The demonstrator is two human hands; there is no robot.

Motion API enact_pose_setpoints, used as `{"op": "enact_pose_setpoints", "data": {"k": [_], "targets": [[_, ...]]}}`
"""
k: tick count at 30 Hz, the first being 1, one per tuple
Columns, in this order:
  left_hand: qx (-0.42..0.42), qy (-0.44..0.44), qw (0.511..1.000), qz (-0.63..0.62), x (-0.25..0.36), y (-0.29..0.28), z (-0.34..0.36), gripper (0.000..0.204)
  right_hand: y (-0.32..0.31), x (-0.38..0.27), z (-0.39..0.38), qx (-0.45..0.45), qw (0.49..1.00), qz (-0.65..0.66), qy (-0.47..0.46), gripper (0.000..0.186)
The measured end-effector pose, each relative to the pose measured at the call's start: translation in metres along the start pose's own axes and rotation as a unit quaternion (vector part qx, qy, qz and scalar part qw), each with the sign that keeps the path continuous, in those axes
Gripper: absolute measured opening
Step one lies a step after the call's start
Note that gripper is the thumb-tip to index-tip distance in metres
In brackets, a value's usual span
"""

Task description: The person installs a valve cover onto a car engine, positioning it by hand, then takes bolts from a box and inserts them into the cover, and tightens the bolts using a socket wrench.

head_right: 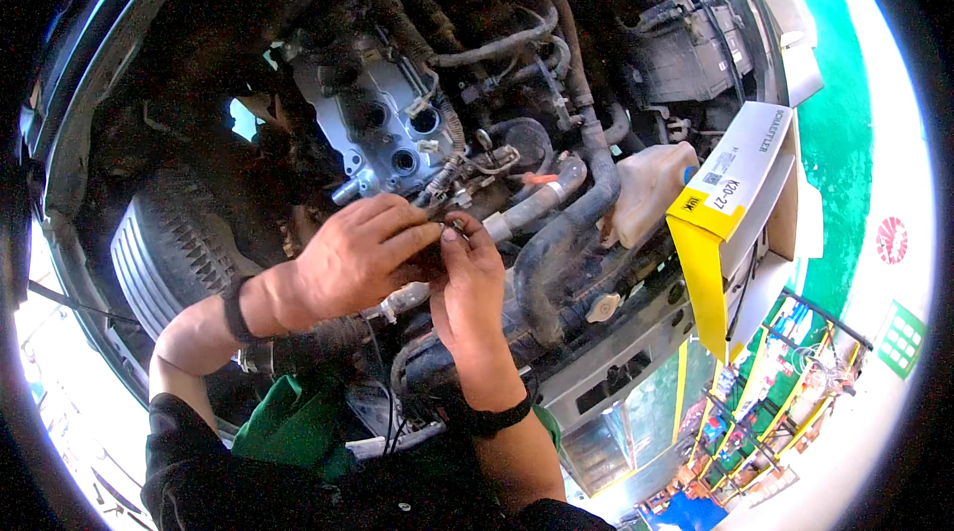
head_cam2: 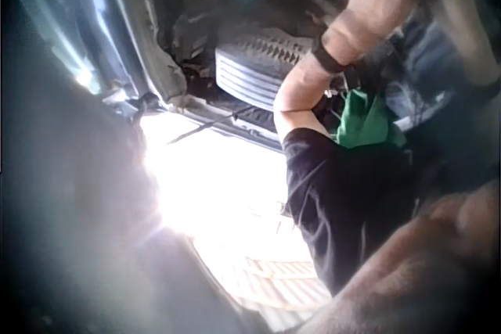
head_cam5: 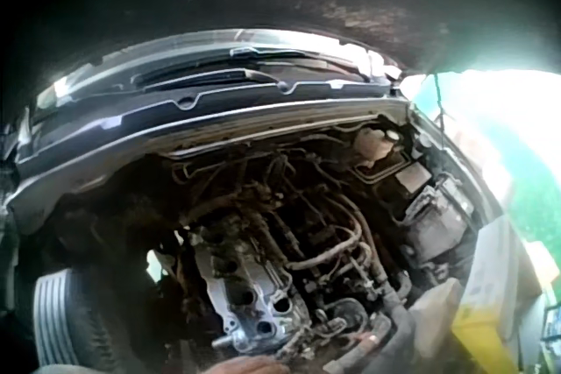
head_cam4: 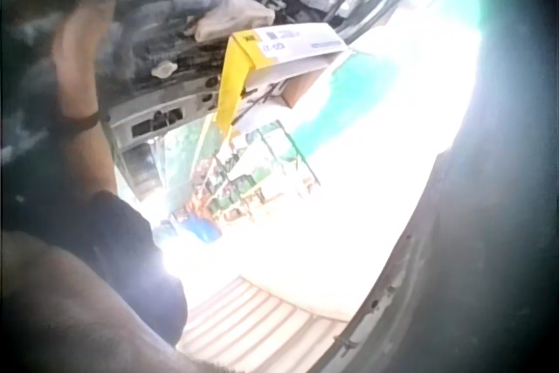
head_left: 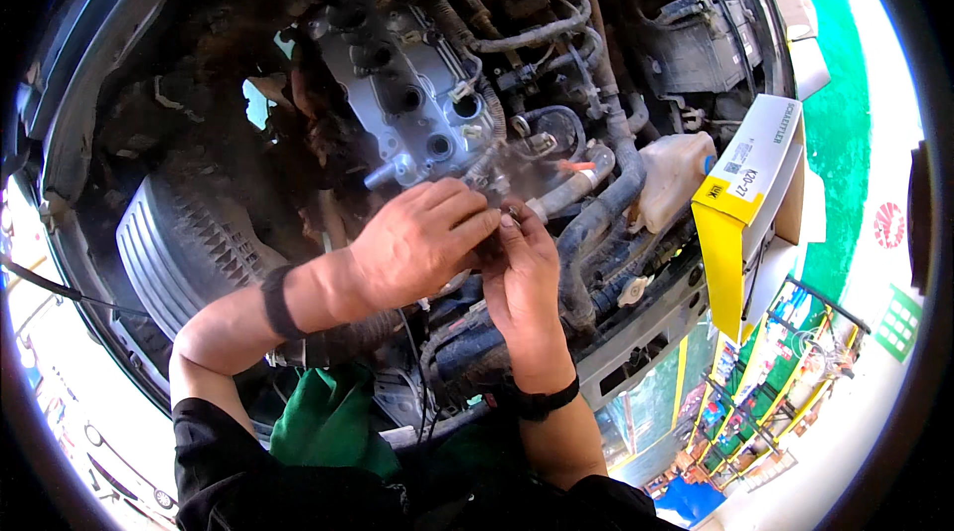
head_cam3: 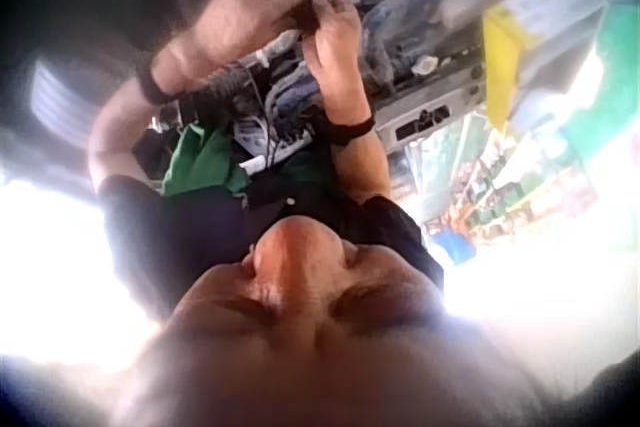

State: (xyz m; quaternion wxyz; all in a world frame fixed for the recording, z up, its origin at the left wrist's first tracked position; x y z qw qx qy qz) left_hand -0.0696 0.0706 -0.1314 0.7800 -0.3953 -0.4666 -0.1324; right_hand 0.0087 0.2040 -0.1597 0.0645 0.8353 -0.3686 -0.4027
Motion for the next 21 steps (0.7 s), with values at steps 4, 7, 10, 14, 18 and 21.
{"op": "enact_pose_setpoints", "data": {"k": [4,7,10,14,18,21], "targets": [[0.004,0.07,0.992,0.106,0.003,0.007,-0.011,0.043,0.0,0.007,-0.002,0.05,0.999,-0.011,-0.002,0.022],[-0.005,0.064,0.993,0.101,-0.001,0.009,-0.012,0.045,-0.007,0.013,-0.002,0.028,0.999,-0.029,-0.009,0.023],[-0.002,0.104,0.98,0.17,0.0,0.015,-0.02,0.047,-0.009,0.018,-0.001,0.04,0.999,-0.029,0.005,0.024],[0.023,0.16,0.962,0.22,-0.007,0.01,-0.024,0.045,-0.004,0.021,-0.003,0.053,0.998,-0.039,0.016,0.02],[0.1,-0.047,0.992,0.067,-0.07,-0.031,-0.004,0.02,0.0,0.011,-0.005,0.047,0.995,-0.083,-0.012,0.019],[0.21,-0.187,0.949,0.146,-0.168,-0.079,-0.005,0.023,0.01,0.016,-0.01,0.034,0.995,-0.092,0.012,0.015]]}}
Point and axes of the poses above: each hand's wrist, its own z-axis towards the middle knuckle, its own y-axis out of the palm, x = y × z, the point moved 3 cm from there along z, towards the middle knuckle, and after that the axes turned 8 degrees about -z, right-handed, at the moved point
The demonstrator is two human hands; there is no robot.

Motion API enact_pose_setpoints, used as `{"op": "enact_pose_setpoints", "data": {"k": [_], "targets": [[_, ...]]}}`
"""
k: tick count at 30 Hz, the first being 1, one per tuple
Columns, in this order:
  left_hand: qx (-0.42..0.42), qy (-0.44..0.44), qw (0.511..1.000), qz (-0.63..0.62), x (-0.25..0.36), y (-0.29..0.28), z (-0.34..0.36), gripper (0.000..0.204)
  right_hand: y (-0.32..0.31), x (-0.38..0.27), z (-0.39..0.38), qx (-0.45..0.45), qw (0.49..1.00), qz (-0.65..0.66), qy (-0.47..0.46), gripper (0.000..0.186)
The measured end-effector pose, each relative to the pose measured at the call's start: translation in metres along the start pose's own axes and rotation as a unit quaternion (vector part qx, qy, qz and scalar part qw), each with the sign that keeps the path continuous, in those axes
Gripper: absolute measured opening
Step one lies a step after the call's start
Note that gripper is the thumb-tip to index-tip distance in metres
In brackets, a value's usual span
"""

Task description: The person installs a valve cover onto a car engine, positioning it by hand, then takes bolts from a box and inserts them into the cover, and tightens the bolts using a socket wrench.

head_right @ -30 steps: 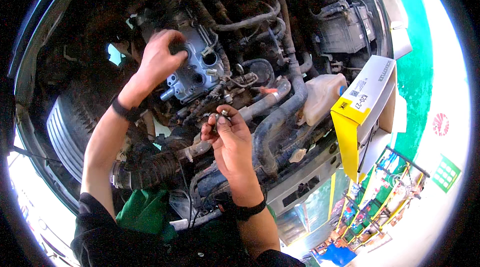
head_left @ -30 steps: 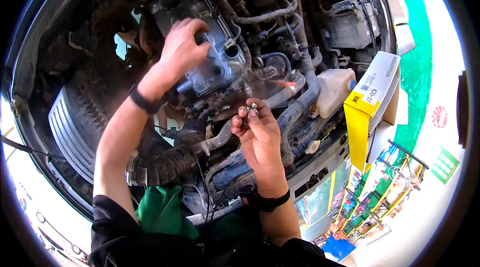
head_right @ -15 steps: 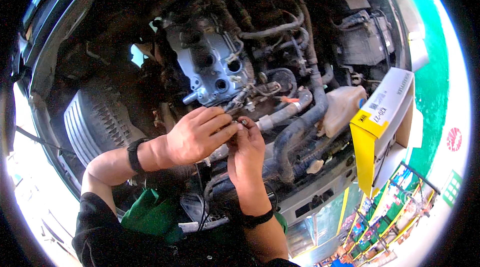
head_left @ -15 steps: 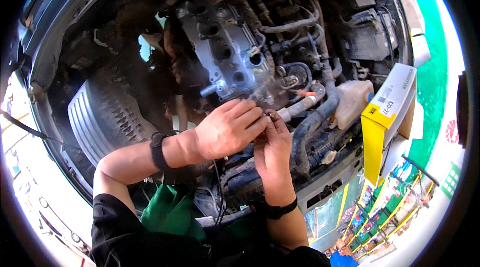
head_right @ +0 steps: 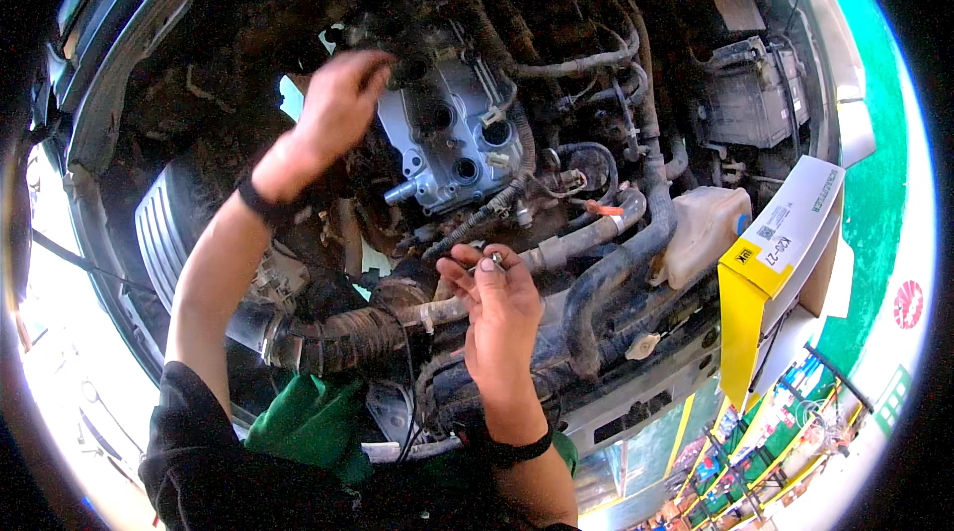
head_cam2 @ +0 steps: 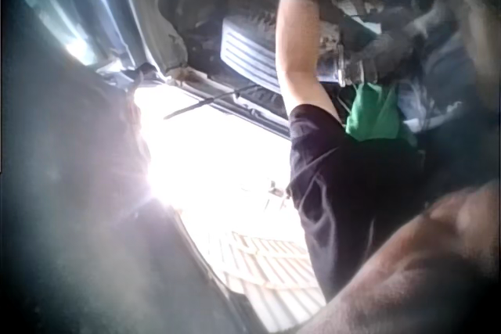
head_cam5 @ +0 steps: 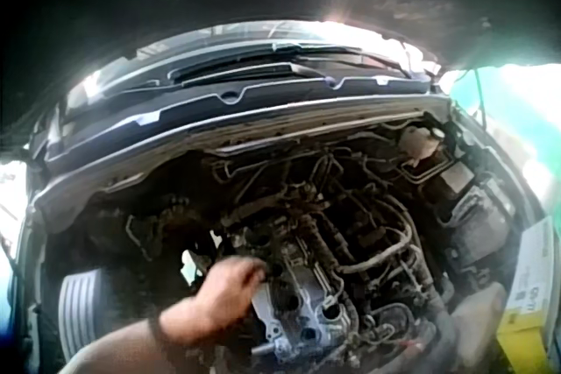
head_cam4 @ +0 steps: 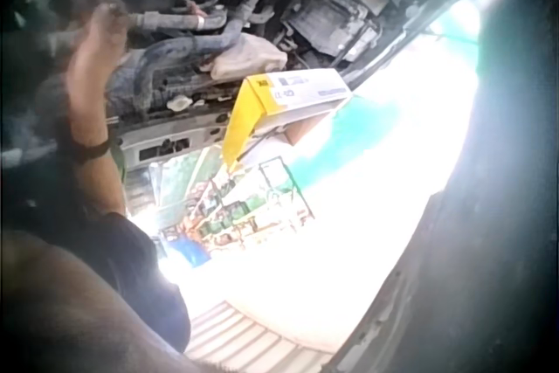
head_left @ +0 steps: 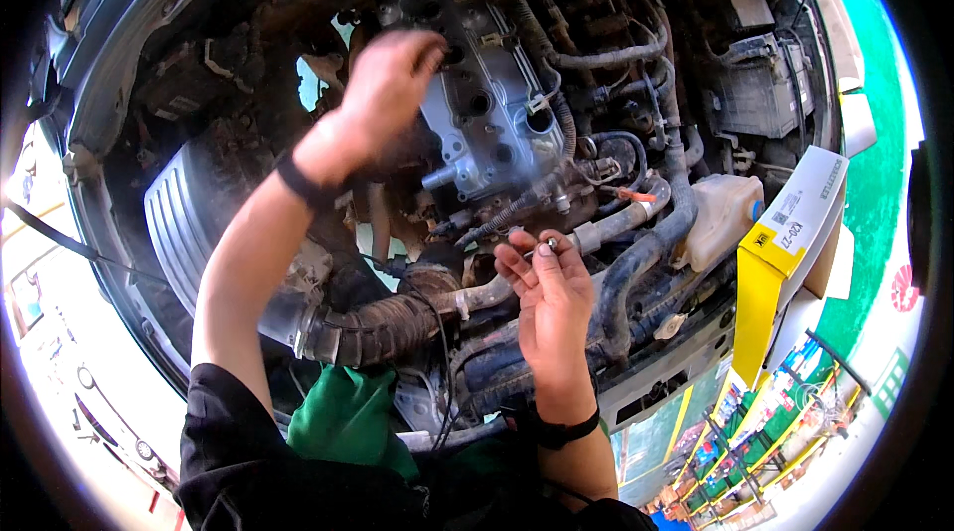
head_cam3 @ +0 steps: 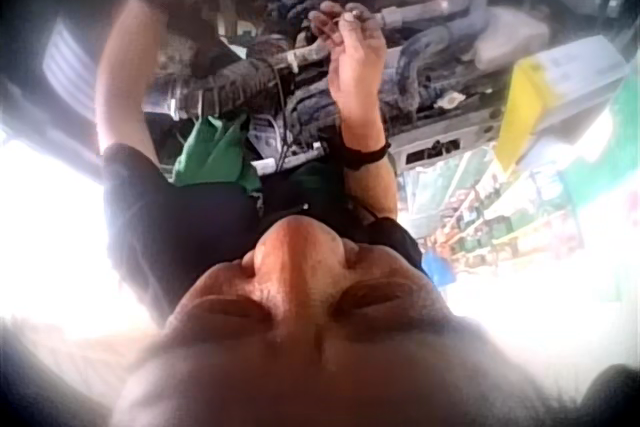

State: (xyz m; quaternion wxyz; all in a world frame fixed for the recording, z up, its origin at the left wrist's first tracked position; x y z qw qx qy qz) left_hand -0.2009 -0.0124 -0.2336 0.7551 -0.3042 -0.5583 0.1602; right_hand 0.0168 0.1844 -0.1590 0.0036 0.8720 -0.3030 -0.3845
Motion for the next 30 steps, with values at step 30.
{"op": "enact_pose_setpoints", "data": {"k": [30], "targets": [[0.008,0.063,0.963,0.263,-0.089,0.063,0.058,0.024,-0.006,0.011,0.002,-0.022,0.997,-0.018,0.068,0.024]]}}
Point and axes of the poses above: each hand's wrist, its own z-axis towards the middle knuckle, its own y-axis out of the palm, x = y × z, the point moved 3 cm from there along z, towards the middle knuckle, and after that the axes turned 8 degrees about -z, right-handed, at the moved point
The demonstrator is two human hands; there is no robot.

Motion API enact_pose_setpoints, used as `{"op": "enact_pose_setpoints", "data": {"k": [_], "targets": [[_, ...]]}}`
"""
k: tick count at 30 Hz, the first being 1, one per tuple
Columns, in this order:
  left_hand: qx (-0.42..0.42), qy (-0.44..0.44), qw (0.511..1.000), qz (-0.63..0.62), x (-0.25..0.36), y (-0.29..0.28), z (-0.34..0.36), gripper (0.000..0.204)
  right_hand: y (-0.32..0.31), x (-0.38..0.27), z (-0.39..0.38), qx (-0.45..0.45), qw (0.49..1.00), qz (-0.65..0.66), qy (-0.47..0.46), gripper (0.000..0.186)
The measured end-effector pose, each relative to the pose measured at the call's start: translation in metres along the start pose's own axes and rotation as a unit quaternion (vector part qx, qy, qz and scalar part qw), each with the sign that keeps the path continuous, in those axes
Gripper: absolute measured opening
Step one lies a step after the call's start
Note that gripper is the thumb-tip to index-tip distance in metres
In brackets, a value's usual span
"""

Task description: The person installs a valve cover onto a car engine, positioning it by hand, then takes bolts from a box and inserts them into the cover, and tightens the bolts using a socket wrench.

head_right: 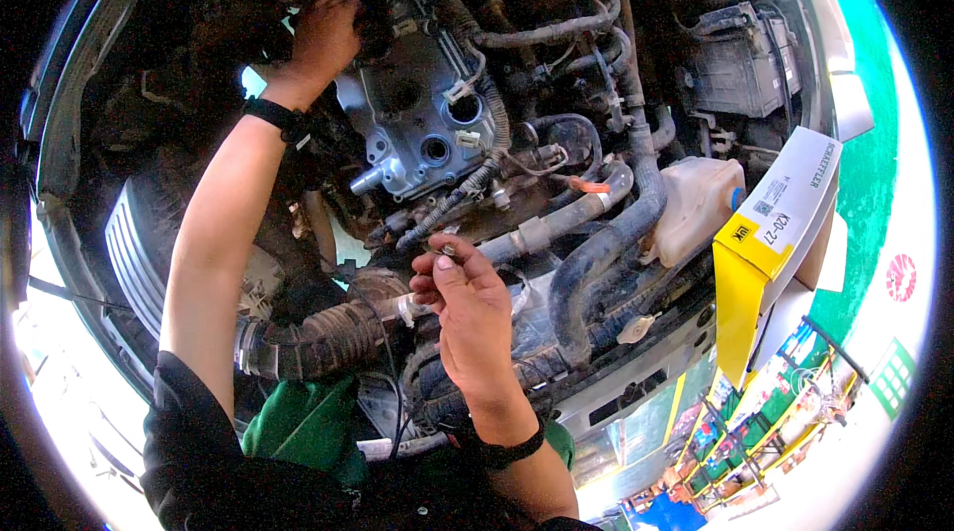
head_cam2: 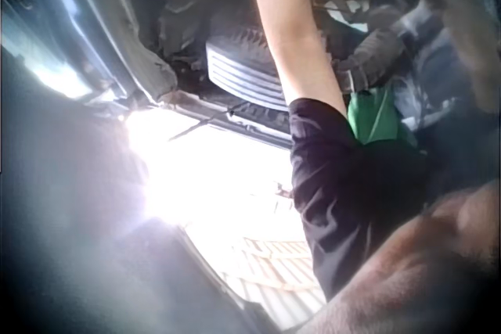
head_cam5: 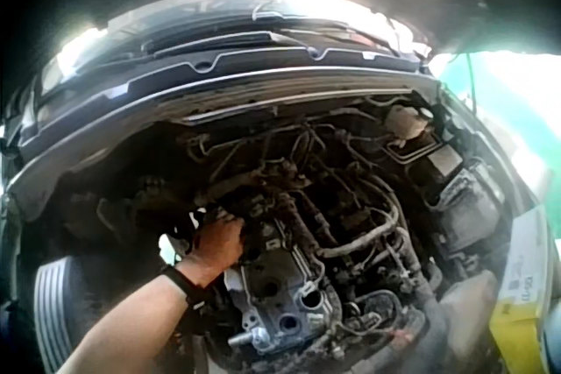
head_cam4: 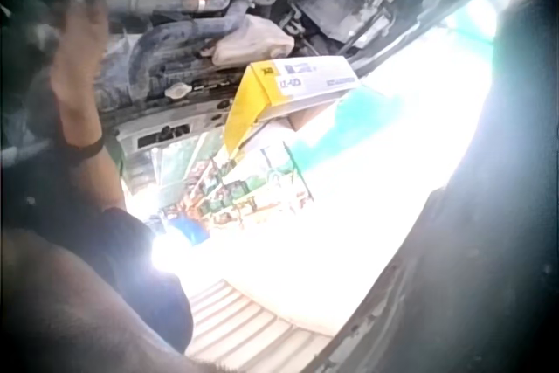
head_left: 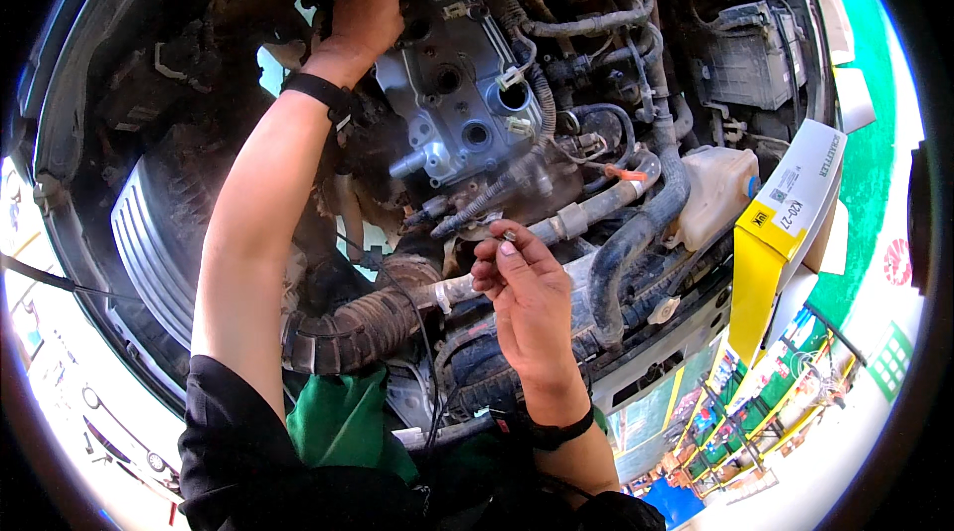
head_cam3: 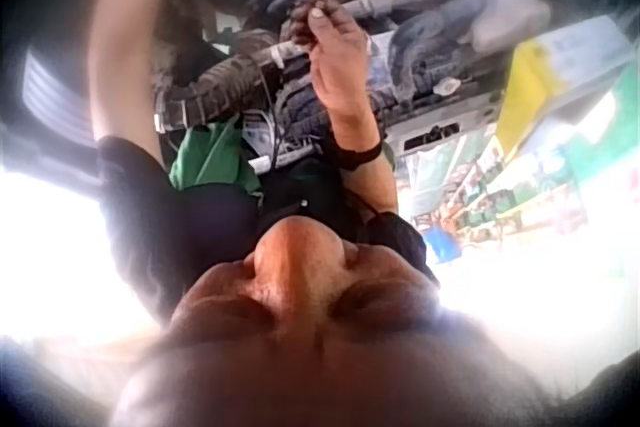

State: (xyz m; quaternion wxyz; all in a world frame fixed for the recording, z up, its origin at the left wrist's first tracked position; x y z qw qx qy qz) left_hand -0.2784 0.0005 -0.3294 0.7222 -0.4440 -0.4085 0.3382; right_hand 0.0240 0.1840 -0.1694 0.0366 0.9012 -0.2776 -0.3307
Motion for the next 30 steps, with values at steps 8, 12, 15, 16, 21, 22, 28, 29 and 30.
{"op": "enact_pose_setpoints", "data": {"k": [8,12,15,16,21,22,28,29,30], "targets": [[0.029,-0.068,0.995,-0.074,0.006,0.001,-0.002,0.03,0.001,0.001,-0.001,-0.009,1.0,0.001,0.004,0.023],[0.042,-0.097,0.991,-0.079,0.001,0.011,-0.004,0.027,0.001,0.002,-0.001,-0.013,1.0,-0.001,0.003,0.023],[0.073,-0.035,0.996,0.021,0.0,0.002,-0.007,0.023,-0.001,0.002,0.0,-0.019,1.0,0.0,-0.005,0.022],[0.073,-0.035,0.997,0.019,0.003,0.001,-0.007,0.023,0.0,0.0,-0.001,-0.01,1.0,0.001,0.001,0.023],[0.001,-0.091,0.995,0.042,0.004,0.003,-0.004,0.023,0.003,0.002,-0.002,-0.009,1.0,-0.003,0.013,0.023],[0.001,-0.091,0.995,0.043,0.002,0.004,-0.004,0.023,0.002,0.002,-0.002,-0.01,1.0,-0.004,0.01,0.022],[0.153,-0.101,0.971,-0.151,-0.007,-0.003,-0.025,0.039,0.0,0.001,0.0,-0.008,1.0,-0.011,0.006,0.023],[0.139,-0.19,0.955,-0.182,-0.017,-0.005,-0.033,0.045,0.001,0.001,0.0,-0.012,1.0,-0.018,0.008,0.023],[0.123,-0.278,0.929,-0.212,-0.025,-0.004,-0.041,0.05,0.002,0.001,0.0,-0.014,1.0,-0.019,0.01,0.023]]}}
Point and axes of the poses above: each hand's wrist, its own z-axis towards the middle knuckle, its own y-axis out of the palm, x = y × z, the point moved 3 cm from there along z, towards the middle knuckle, and after that the axes turned 8 degrees about -z, right-handed, at the moved point
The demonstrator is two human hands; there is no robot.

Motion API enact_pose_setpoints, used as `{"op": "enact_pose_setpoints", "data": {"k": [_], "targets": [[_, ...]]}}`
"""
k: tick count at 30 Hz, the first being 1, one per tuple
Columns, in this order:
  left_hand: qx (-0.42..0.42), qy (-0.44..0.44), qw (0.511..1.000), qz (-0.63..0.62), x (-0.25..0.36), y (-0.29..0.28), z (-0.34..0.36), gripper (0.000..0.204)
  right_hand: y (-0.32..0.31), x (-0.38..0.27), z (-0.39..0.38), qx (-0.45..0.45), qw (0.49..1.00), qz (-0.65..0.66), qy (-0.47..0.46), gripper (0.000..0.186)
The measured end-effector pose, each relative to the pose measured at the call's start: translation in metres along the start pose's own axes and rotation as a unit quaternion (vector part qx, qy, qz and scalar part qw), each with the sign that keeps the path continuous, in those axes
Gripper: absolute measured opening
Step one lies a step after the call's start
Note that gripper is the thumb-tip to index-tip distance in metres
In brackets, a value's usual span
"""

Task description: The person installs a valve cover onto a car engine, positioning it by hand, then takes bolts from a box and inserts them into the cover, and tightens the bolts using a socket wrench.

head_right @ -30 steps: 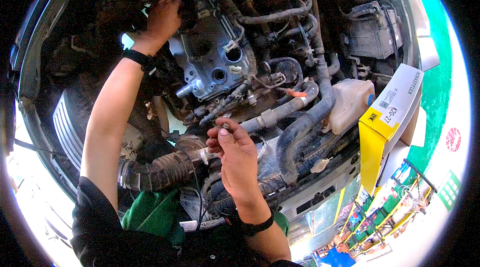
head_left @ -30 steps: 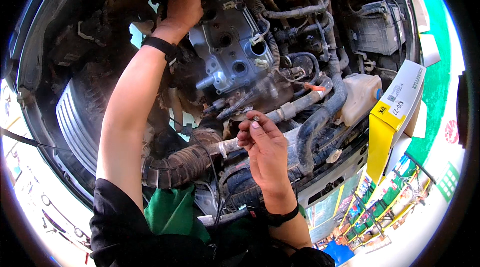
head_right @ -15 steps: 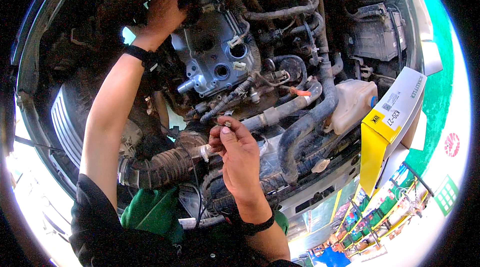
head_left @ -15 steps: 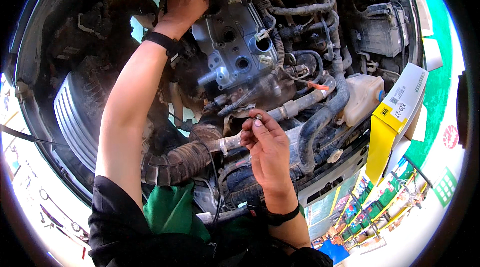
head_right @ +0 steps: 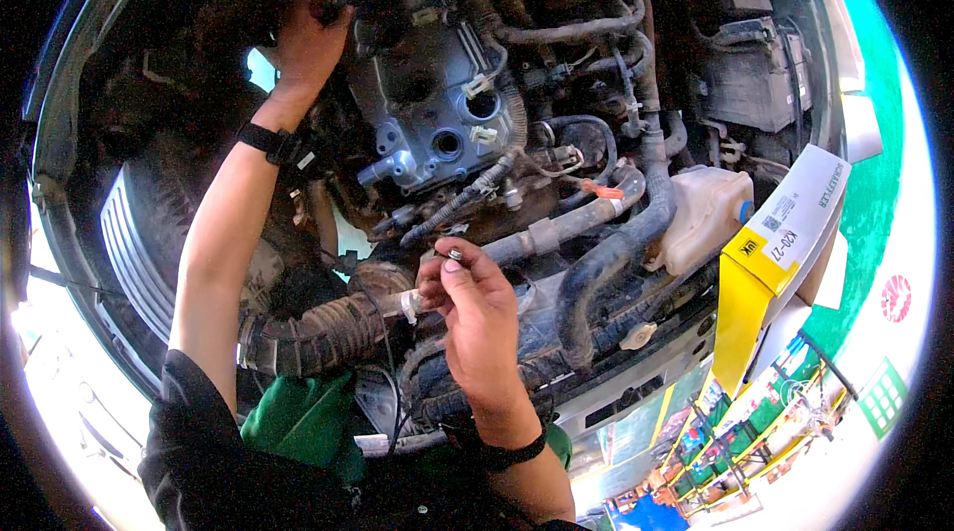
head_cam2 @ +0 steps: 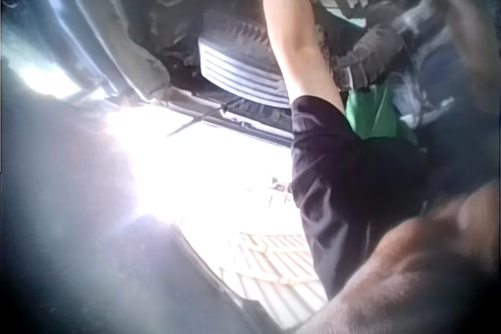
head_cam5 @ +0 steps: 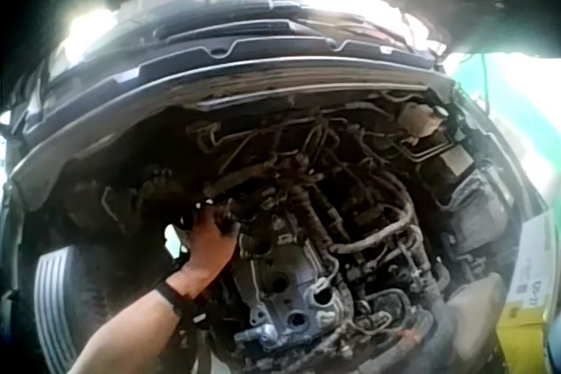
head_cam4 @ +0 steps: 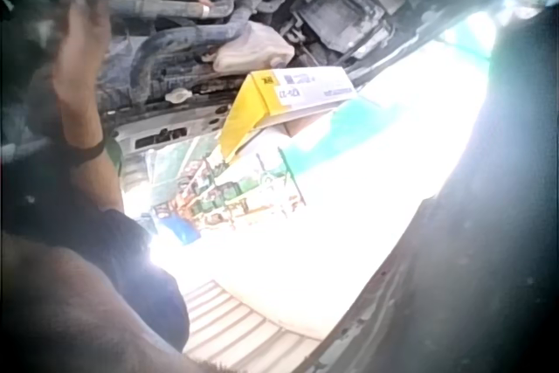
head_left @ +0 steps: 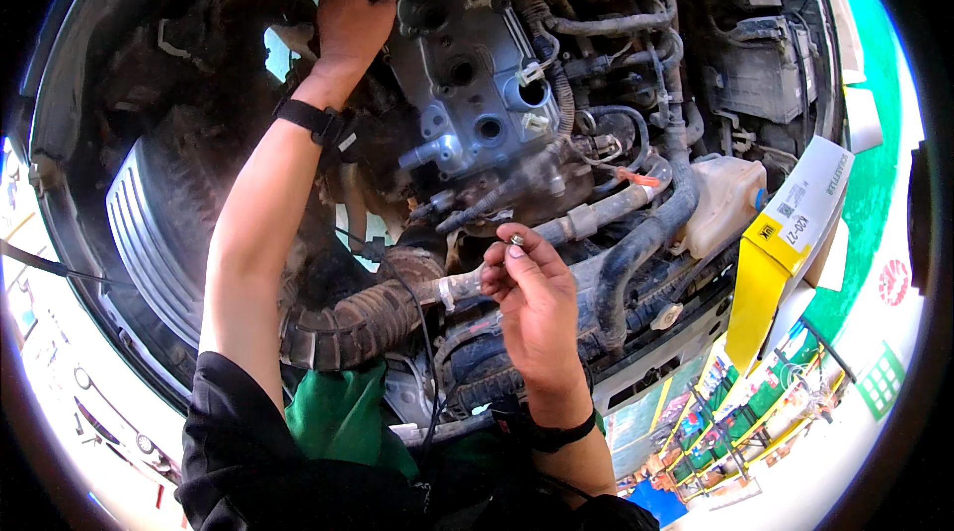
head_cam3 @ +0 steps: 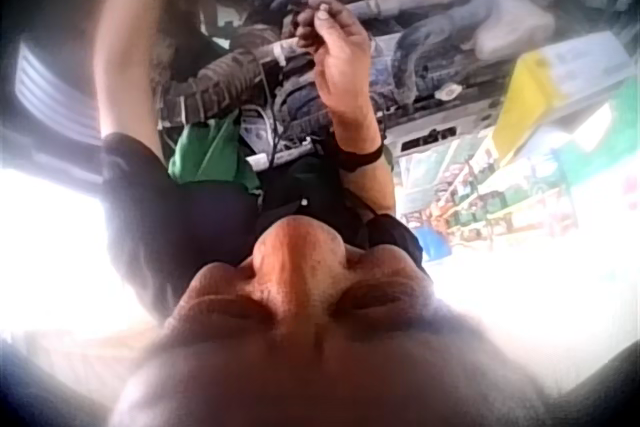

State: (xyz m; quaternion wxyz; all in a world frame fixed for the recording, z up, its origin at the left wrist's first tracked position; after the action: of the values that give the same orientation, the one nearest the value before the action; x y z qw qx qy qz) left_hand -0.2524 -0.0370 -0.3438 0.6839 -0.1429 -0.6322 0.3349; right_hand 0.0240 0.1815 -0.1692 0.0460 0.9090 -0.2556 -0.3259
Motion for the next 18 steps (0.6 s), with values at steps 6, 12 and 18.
{"op": "enact_pose_setpoints", "data": {"k": [6,12,18], "targets": [[0.043,-0.032,0.995,-0.083,0.001,0.01,-0.032,0.073,-0.005,0.0,0.007,0.008,0.999,-0.002,-0.034,0.024],[0.058,-0.091,0.988,-0.111,0.013,0.01,-0.061,0.08,-0.005,-0.01,0.019,0.014,0.991,-0.069,-0.114,0.02],[0.075,-0.118,0.96,-0.242,0.002,0.015,-0.059,0.075,0.012,-0.047,0.045,0.064,0.941,-0.221,-0.248,0.014]]}}
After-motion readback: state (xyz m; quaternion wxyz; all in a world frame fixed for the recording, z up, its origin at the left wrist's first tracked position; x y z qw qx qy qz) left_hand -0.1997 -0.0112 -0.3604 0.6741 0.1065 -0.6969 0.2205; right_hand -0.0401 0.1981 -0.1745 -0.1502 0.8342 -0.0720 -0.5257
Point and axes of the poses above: each hand's wrist, its own z-axis towards the middle knuckle, its own y-axis out of the palm, x = y × z, the point moved 3 cm from there along z, towards the middle knuckle, and after that the axes turned 8 degrees about -z, right-handed, at the moved point
